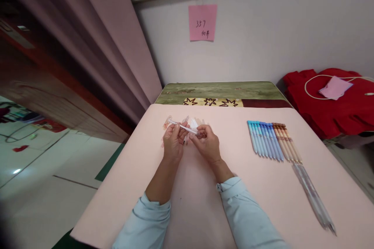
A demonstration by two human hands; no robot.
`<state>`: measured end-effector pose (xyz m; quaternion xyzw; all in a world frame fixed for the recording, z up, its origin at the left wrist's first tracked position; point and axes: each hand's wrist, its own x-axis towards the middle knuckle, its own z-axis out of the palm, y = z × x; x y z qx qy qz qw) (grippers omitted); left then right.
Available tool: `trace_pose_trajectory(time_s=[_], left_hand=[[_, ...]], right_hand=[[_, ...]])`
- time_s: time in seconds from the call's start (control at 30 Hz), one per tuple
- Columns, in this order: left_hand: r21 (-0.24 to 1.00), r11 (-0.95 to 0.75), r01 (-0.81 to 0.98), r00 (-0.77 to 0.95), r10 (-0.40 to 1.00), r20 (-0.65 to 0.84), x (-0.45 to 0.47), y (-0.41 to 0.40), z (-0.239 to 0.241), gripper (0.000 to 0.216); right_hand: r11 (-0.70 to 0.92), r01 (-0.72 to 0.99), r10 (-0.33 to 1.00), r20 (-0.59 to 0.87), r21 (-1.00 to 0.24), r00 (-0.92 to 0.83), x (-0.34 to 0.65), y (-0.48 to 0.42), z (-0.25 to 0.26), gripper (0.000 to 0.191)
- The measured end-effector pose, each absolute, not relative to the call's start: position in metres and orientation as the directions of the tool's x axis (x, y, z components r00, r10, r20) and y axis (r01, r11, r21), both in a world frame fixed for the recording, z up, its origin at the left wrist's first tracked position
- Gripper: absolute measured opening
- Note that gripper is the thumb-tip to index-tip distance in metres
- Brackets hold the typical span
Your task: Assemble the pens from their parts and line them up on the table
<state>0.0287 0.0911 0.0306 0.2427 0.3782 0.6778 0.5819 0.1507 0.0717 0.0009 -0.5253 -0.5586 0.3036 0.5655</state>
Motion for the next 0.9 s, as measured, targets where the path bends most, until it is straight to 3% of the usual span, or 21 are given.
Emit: trace_pose_trajectory(time_s=[0.1, 0.2, 0.3, 0.43, 0.53, 0.77, 0.9], left_hand=[[0.794, -0.030, -0.607, -0.199, 0.973, -0.116, 0.0286, 0.0905, 0.0318, 0.032], [0.800, -0.017, -0.600, -0.194, 0.973, -0.126, 0.0292, 0.0899, 0.0330, 0.034], [0.803, -0.021, -0.596, -0.193, 0.974, -0.118, 0.0289, 0.0908, 0.0319, 0.034], [0.804, -0.031, -0.593, -0.188, 0.977, -0.102, 0.0284, 0.0920, 0.0299, 0.033], [0.815, -0.031, -0.578, -0.185, 0.978, -0.094, 0.0287, 0.0918, 0.0296, 0.033], [0.824, -0.037, -0.566, -0.174, 0.982, -0.076, 0.0284, 0.0916, 0.0301, 0.033], [0.825, -0.026, -0.565, -0.164, 0.983, -0.082, 0.0292, 0.0907, 0.0320, 0.033]], right_hand=[[0.251, 0.264, 0.945, 0.295, -0.931, 0.142, 0.1516, 0.0705, 0.0023, 0.030], [0.209, 0.315, 0.961, 0.255, -0.926, 0.112, 0.1533, 0.0697, 0.0022, 0.045], [0.232, 0.342, 0.942, 0.298, -0.911, 0.155, 0.1530, 0.0701, 0.0019, 0.031], [0.246, 0.337, 0.939, 0.310, -0.909, 0.149, 0.1529, 0.0707, 0.0014, 0.029], [0.230, 0.365, 0.955, 0.281, -0.902, 0.094, 0.1535, 0.0702, 0.0015, 0.043], [0.246, 0.361, 0.937, 0.316, -0.900, 0.150, 0.1534, 0.0705, 0.0015, 0.029], [0.242, 0.376, 0.952, 0.294, -0.894, 0.085, 0.1550, 0.0704, 0.0006, 0.041]])
